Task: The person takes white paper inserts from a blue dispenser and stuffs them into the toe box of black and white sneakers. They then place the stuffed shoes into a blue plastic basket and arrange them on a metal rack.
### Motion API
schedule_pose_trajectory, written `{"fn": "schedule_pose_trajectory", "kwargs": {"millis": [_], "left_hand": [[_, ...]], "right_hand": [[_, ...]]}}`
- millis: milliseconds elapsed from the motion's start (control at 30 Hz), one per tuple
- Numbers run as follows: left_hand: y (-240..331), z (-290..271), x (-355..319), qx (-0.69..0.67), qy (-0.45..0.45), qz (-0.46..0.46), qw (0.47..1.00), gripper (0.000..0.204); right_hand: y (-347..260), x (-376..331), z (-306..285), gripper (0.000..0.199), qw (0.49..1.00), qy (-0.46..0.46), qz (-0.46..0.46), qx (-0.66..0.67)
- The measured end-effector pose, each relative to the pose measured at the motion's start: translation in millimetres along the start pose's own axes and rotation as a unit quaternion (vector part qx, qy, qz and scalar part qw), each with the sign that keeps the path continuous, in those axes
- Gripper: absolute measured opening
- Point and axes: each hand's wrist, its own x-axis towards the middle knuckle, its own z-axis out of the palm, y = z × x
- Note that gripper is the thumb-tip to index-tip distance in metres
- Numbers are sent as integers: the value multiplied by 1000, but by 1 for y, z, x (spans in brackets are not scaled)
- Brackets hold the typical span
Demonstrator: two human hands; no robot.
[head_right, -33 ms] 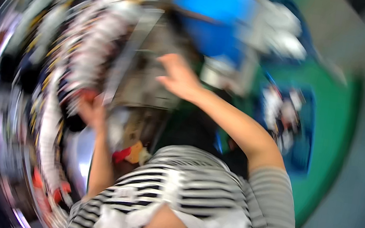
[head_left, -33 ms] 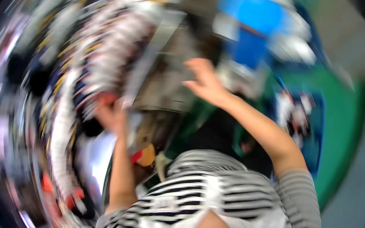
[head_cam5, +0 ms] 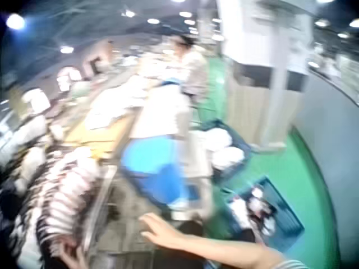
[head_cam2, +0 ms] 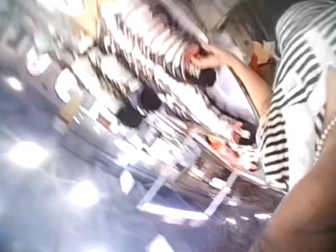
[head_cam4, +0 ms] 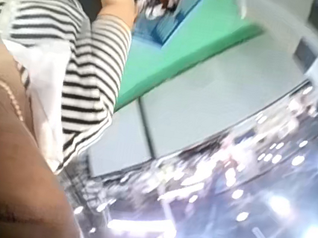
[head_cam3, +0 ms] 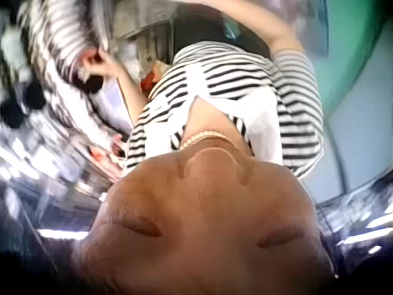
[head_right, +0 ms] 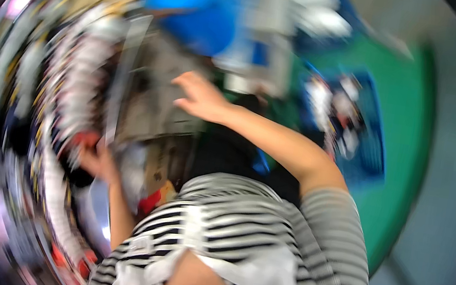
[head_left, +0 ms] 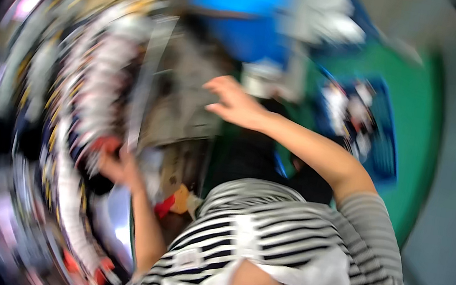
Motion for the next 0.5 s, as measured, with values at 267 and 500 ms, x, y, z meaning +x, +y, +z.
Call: {"fn": "schedule_pose_trajectory", "kwargs": {"millis": [267, 500], "left_hand": [[232, 50, -74, -220, -485, 260, 805, 37], [365, 247, -161, -317, -730, 51, 603, 31]], "right_hand": [[137, -231, -150, 18, 767, 436, 376, 282], [349, -439, -172, 21, 530, 618, 561, 152]]}}
